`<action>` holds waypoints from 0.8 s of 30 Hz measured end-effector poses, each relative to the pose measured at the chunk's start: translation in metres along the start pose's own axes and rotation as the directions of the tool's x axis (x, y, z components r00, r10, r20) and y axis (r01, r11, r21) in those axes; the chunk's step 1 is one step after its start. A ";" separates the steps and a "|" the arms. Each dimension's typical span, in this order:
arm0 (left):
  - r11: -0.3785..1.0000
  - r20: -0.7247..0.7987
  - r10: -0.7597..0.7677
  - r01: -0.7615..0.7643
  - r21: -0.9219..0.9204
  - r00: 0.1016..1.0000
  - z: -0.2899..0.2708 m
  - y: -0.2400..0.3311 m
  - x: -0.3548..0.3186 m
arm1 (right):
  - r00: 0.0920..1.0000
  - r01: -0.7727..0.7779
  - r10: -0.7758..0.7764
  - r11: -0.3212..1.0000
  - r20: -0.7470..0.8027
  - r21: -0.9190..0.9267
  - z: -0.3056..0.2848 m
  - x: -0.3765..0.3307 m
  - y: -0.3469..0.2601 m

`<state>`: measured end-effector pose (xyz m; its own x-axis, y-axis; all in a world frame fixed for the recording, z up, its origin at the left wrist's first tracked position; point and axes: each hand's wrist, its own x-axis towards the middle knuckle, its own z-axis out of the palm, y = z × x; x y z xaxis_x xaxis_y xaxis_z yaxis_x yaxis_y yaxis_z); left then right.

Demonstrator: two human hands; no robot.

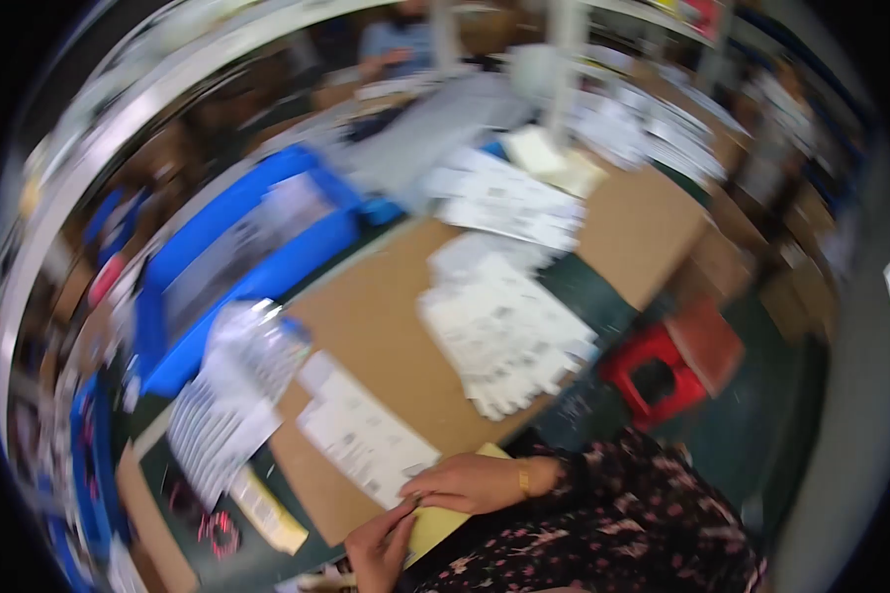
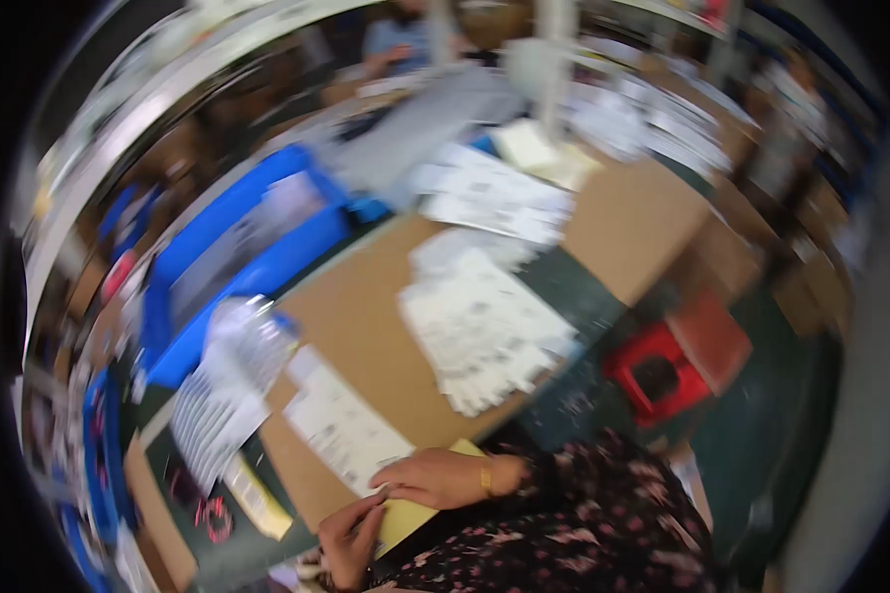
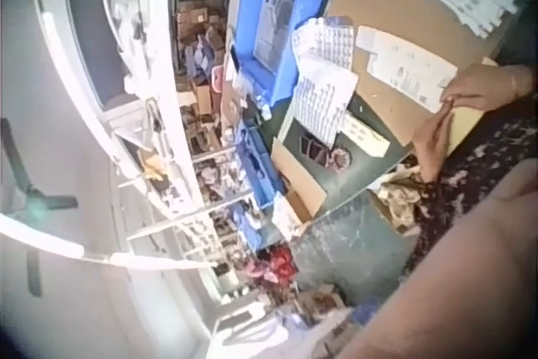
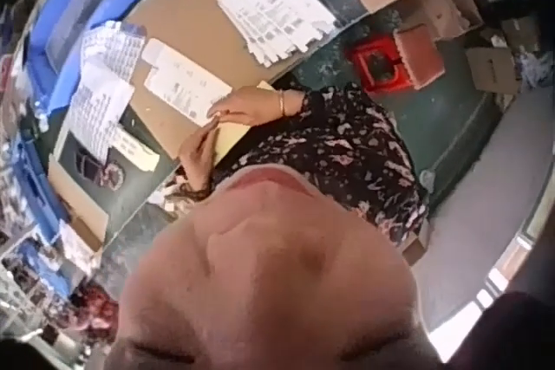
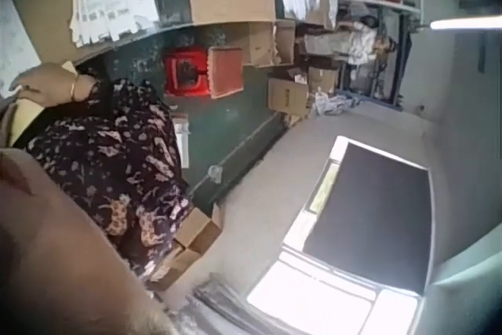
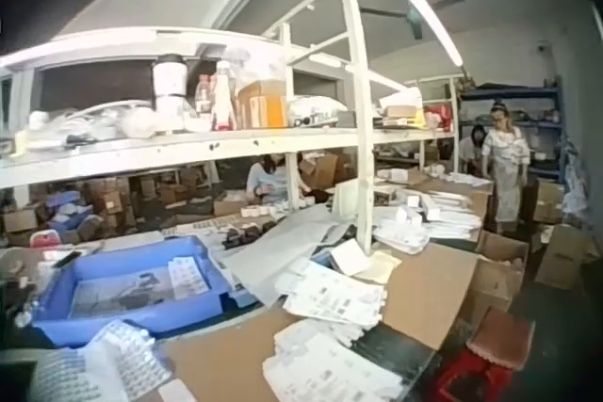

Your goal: Apply yellow sticky labels to paper documents and fold them at a production workstation.

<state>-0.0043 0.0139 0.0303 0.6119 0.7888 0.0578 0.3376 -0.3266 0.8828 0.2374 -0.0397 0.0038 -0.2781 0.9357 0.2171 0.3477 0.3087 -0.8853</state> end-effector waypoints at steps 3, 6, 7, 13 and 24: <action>0.999 0.080 0.049 -0.049 -0.003 0.996 0.001 0.005 0.011 | 0.991 -0.127 0.127 0.992 0.030 -0.008 -0.013 -0.011 -0.010; 0.994 0.050 0.104 -0.105 0.008 0.993 0.000 -0.008 0.005 | 0.985 -0.164 0.162 0.986 0.056 0.022 -0.011 -0.007 -0.018; 0.993 -0.006 0.114 -0.114 0.023 0.993 -0.002 -0.010 0.001 | 0.989 -0.120 0.119 0.993 0.089 0.002 -0.009 -0.005 -0.021; 0.991 -0.053 0.079 -0.084 -0.107 0.996 0.006 -0.005 -0.017 | 0.919 -0.373 0.348 0.920 0.188 0.120 -0.021 0.000 -0.032; 1.000 0.139 -0.010 0.010 -0.003 0.990 0.000 0.009 0.017 | 0.984 -0.168 0.165 0.985 0.067 0.044 -0.021 0.000 -0.009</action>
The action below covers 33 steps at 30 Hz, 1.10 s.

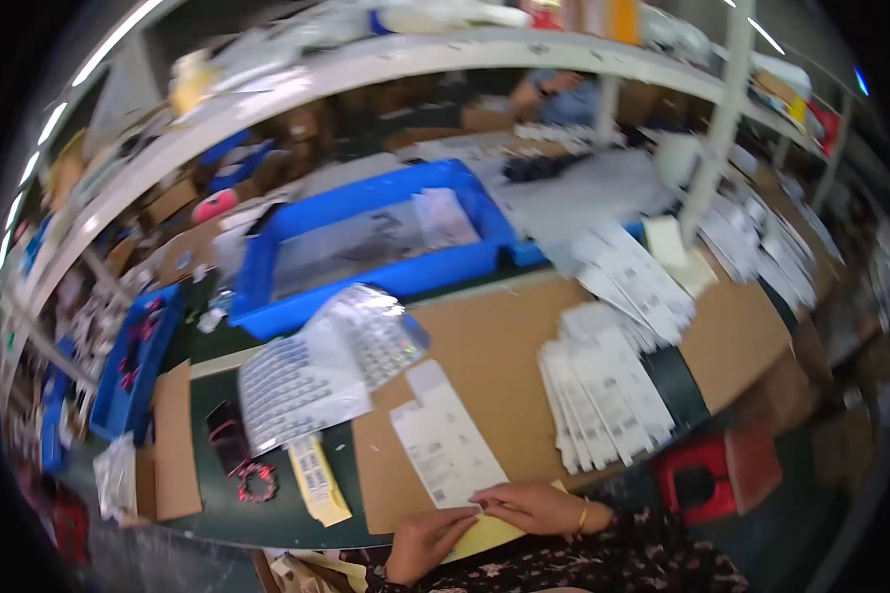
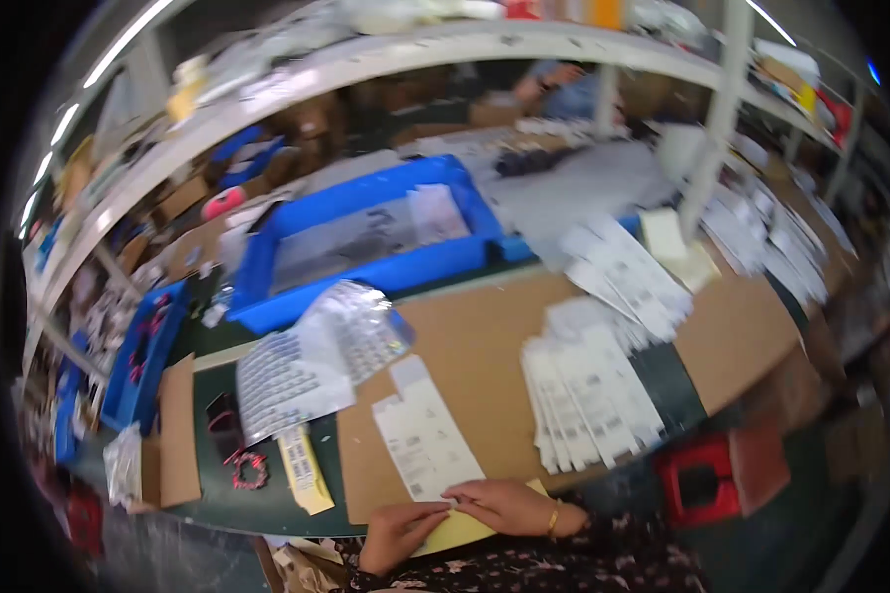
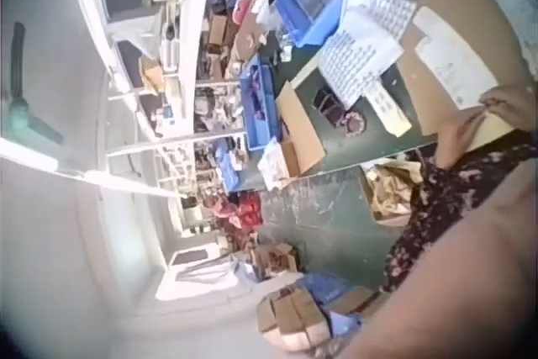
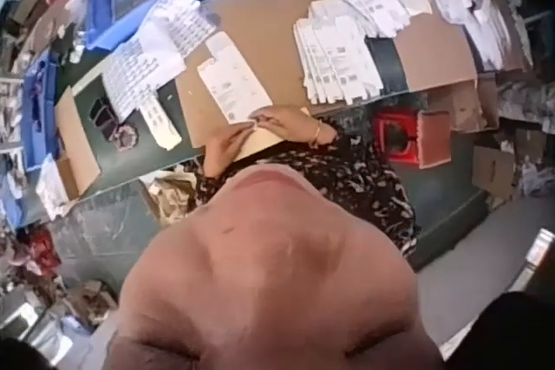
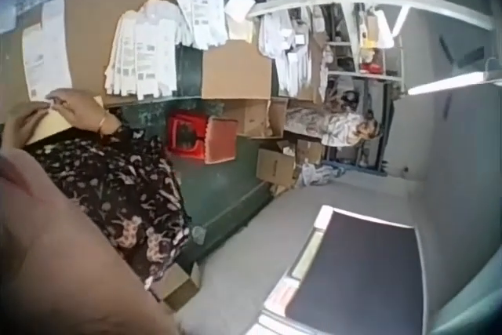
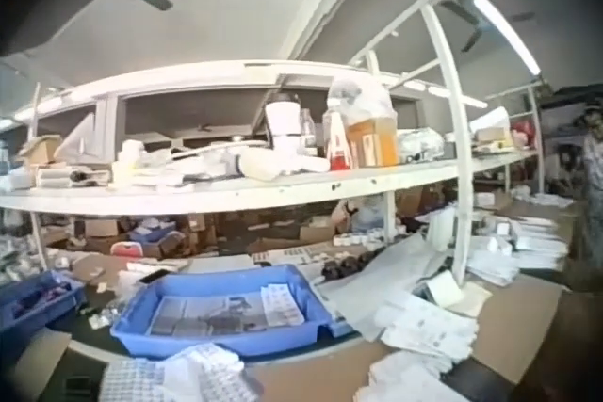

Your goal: Apply yellow sticky labels to paper documents and fold them at a production workstation.

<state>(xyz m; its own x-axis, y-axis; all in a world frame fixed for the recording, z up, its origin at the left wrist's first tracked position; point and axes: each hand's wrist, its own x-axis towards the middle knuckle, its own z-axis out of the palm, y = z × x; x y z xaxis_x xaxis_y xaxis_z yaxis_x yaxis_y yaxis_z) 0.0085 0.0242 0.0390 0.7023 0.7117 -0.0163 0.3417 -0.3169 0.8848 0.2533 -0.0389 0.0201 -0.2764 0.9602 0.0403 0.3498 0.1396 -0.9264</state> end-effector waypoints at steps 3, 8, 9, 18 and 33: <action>0.996 0.030 -0.074 0.075 -0.046 0.997 0.004 0.000 0.001 | 0.996 0.033 -0.035 0.999 -0.077 -0.016 0.001 -0.002 -0.001; 1.000 -0.021 0.012 -0.012 0.002 1.000 0.006 0.002 0.001 | 0.995 0.080 -0.084 0.993 -0.046 -0.082 0.011 -0.010 0.010; 0.998 -0.016 0.052 -0.051 0.035 0.999 0.004 0.010 -0.002 | 0.995 0.064 -0.070 0.994 -0.068 -0.085 0.014 -0.012 0.011; 0.991 -0.012 0.088 -0.087 0.100 0.996 0.009 0.005 -0.013 | 0.994 0.089 -0.094 0.993 -0.056 -0.081 0.022 -0.021 0.009; 0.995 -0.009 0.061 -0.061 0.078 0.998 0.010 0.005 -0.016 | 0.996 0.092 -0.092 0.993 0.005 -0.071 0.020 -0.021 0.009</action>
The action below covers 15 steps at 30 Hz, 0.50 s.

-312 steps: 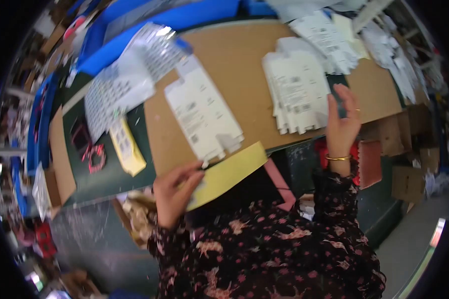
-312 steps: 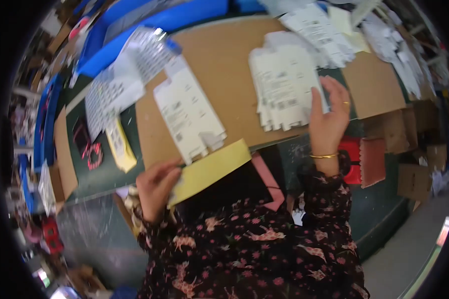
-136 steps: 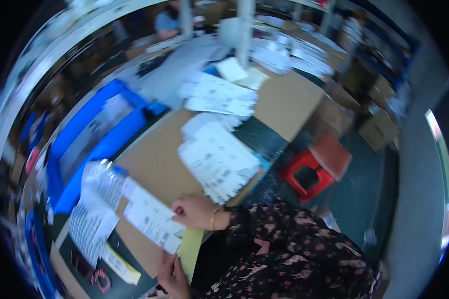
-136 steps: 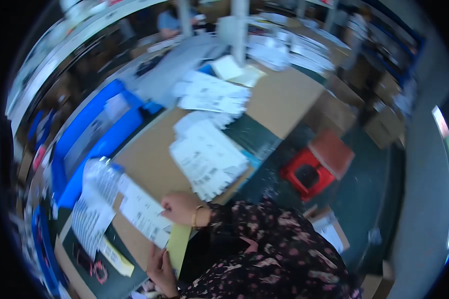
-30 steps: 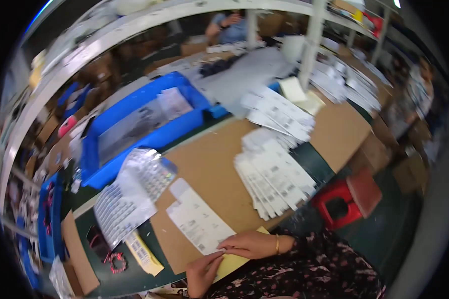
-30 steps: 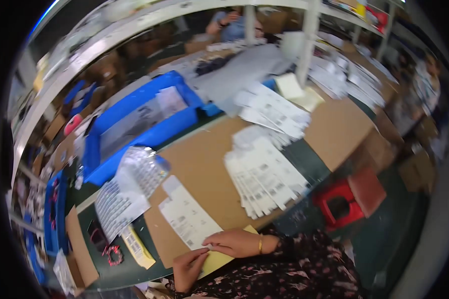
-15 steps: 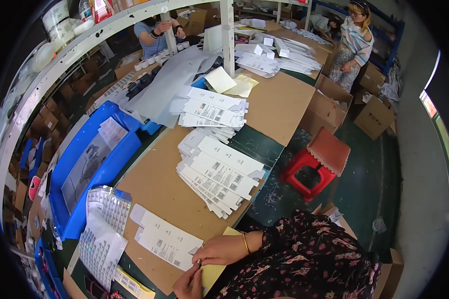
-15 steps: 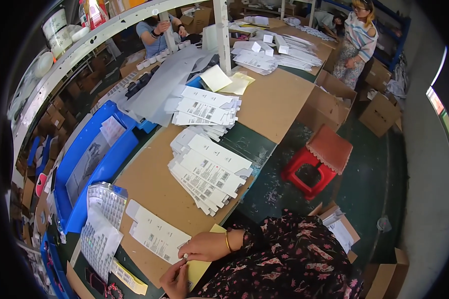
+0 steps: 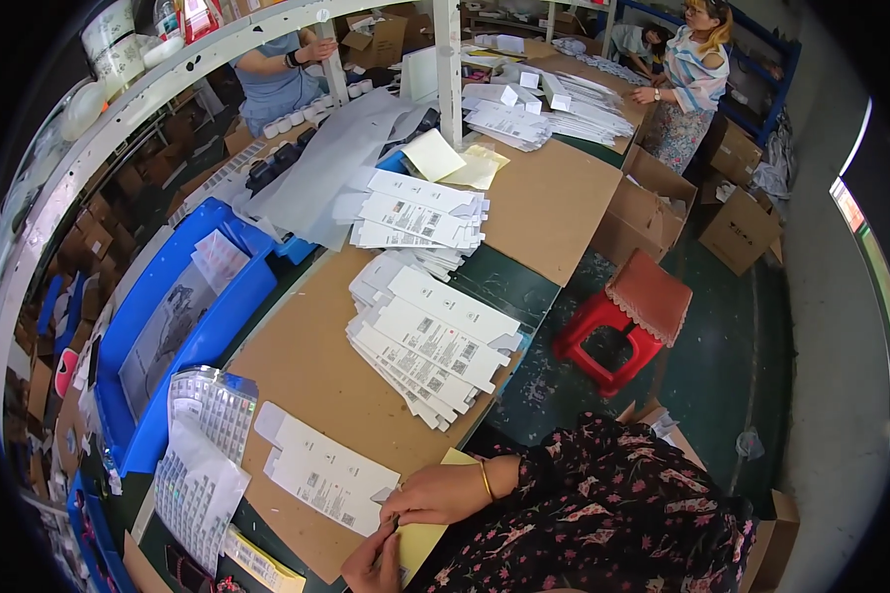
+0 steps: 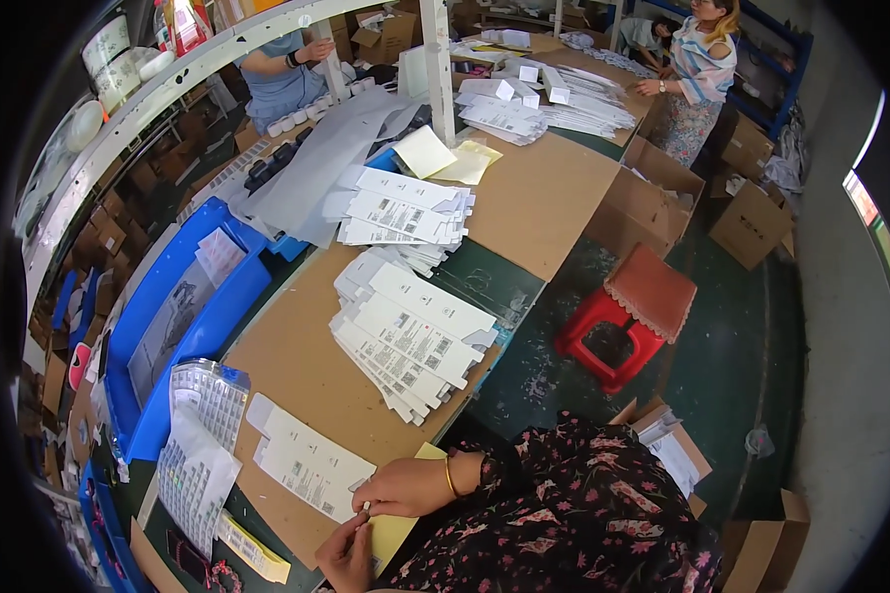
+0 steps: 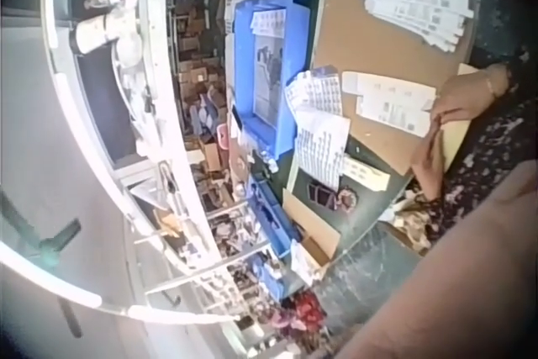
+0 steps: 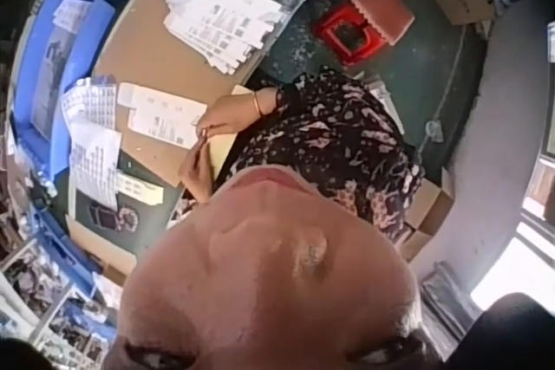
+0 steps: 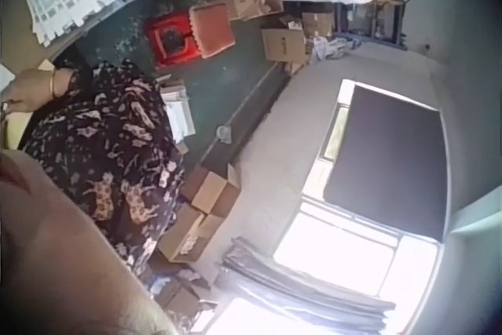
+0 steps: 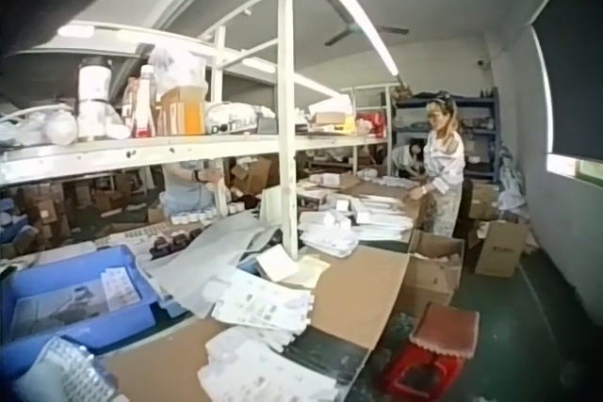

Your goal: Apply yellow sticky labels to paper documents and fold them at a production workstation.

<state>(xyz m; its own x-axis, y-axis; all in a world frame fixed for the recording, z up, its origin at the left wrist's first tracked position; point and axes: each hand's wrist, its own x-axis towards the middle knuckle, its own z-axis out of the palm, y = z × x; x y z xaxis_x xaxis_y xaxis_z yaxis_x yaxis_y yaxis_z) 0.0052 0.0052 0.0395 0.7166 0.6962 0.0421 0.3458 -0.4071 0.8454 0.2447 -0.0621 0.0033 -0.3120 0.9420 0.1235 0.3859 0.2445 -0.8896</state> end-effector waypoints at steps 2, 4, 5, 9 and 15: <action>0.999 -0.035 -0.033 0.033 0.001 0.999 -0.003 0.001 -0.001 | 0.999 0.023 -0.022 1.000 -0.037 0.014 0.002 0.006 0.001; 1.000 -0.025 0.017 -0.018 -0.025 1.000 -0.001 0.006 0.005 | 0.997 0.072 -0.072 0.997 0.004 0.025 0.001 0.008 -0.006; 0.998 -0.030 0.044 -0.045 -0.031 0.999 -0.003 0.008 0.003 | 0.999 0.045 -0.045 0.999 -0.013 0.009 -0.001 0.002 -0.012; 0.991 -0.052 -0.091 0.085 -0.103 0.994 0.004 0.005 0.005 | 0.999 -0.006 0.006 1.000 -0.050 -0.011 -0.008 0.001 -0.010; 0.990 -0.074 -0.115 0.108 -0.091 0.991 0.005 -0.001 0.003 | 1.000 -0.015 0.015 1.000 0.024 0.008 -0.015 0.005 -0.007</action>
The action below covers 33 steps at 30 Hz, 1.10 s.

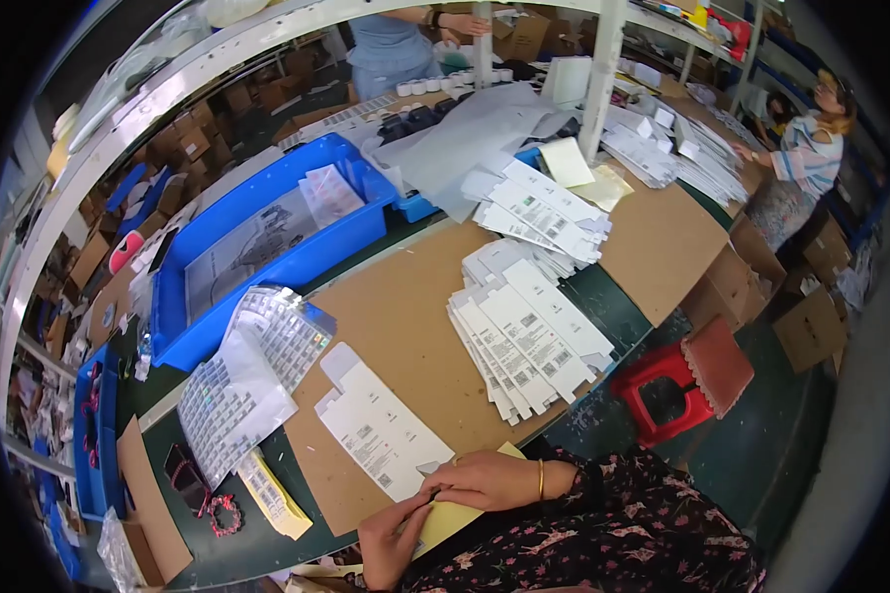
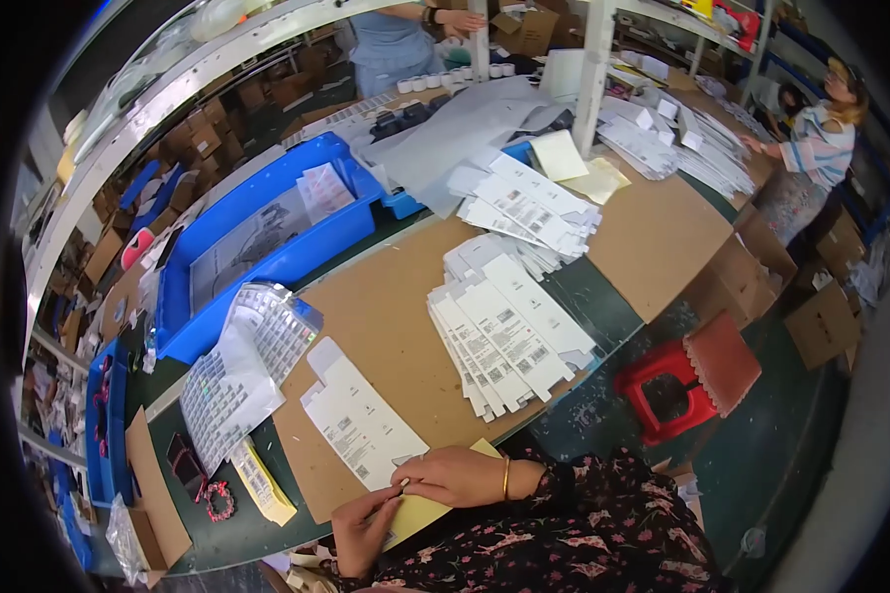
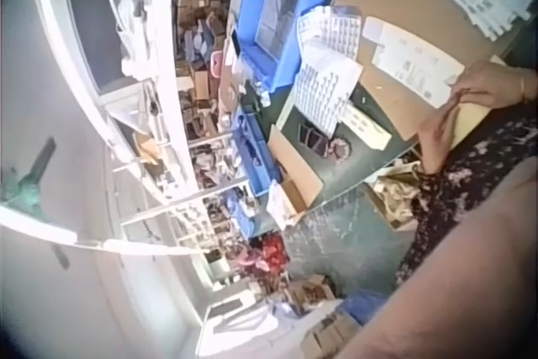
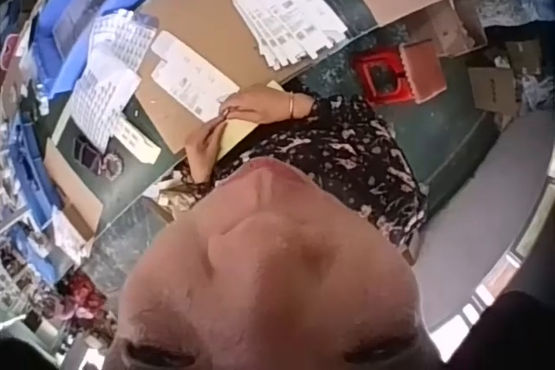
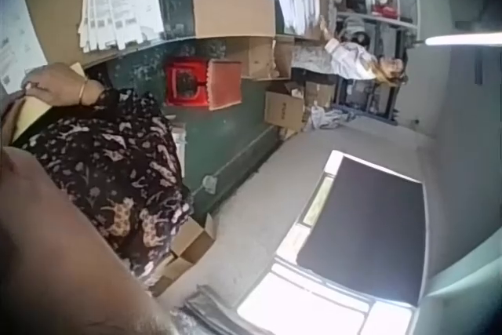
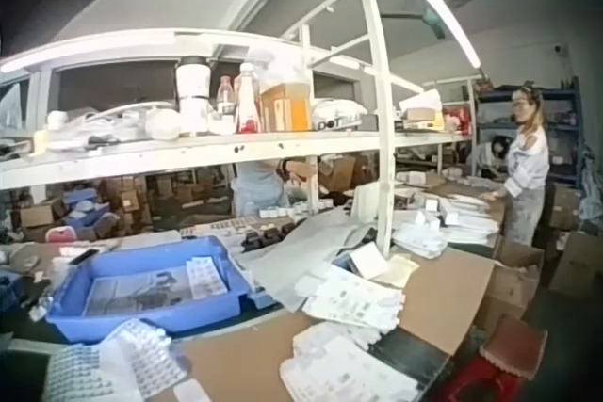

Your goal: Apply yellow sticky labels to paper documents and fold them at a production workstation.

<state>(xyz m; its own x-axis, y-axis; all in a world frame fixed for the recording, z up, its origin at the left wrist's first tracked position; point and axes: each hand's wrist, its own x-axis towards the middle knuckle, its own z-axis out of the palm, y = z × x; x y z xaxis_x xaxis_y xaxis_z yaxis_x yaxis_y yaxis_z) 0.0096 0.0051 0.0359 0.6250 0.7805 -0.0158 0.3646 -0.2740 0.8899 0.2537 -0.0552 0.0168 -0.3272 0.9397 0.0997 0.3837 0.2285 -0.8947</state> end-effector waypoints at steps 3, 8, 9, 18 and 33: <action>0.991 -0.006 0.132 -0.132 0.017 0.991 0.001 -0.016 0.004 | 0.998 -0.039 0.038 0.999 -0.058 -0.017 -0.001 0.000 -0.006; 0.970 -0.013 0.194 -0.190 0.152 0.981 -0.044 0.008 0.015 | 0.990 -0.121 0.125 0.991 -0.063 0.063 -0.011 -0.010 -0.016; 0.977 -0.139 0.184 -0.165 0.137 0.973 -0.067 0.017 0.019 | 0.967 -0.193 0.212 0.972 -0.143 0.134 -0.012 -0.009 -0.015; 0.974 -0.752 -0.221 0.172 -0.145 0.621 -0.367 0.037 0.029 | 0.952 -0.151 0.205 0.960 -0.226 0.235 -0.009 -0.016 -0.011; 0.998 -0.284 0.064 -0.056 0.038 0.957 -0.166 0.044 0.012 | 0.976 -0.126 0.140 0.988 -0.167 0.094 -0.013 -0.005 -0.032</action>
<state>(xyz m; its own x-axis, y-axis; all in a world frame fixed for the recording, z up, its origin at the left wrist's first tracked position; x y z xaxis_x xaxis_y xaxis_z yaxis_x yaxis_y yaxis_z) -0.0816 0.0955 0.1503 0.4253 0.8886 0.1717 0.3548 -0.3383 0.8716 0.2546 -0.0641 0.0507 -0.1211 0.9916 0.0447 0.3391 0.0836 -0.9370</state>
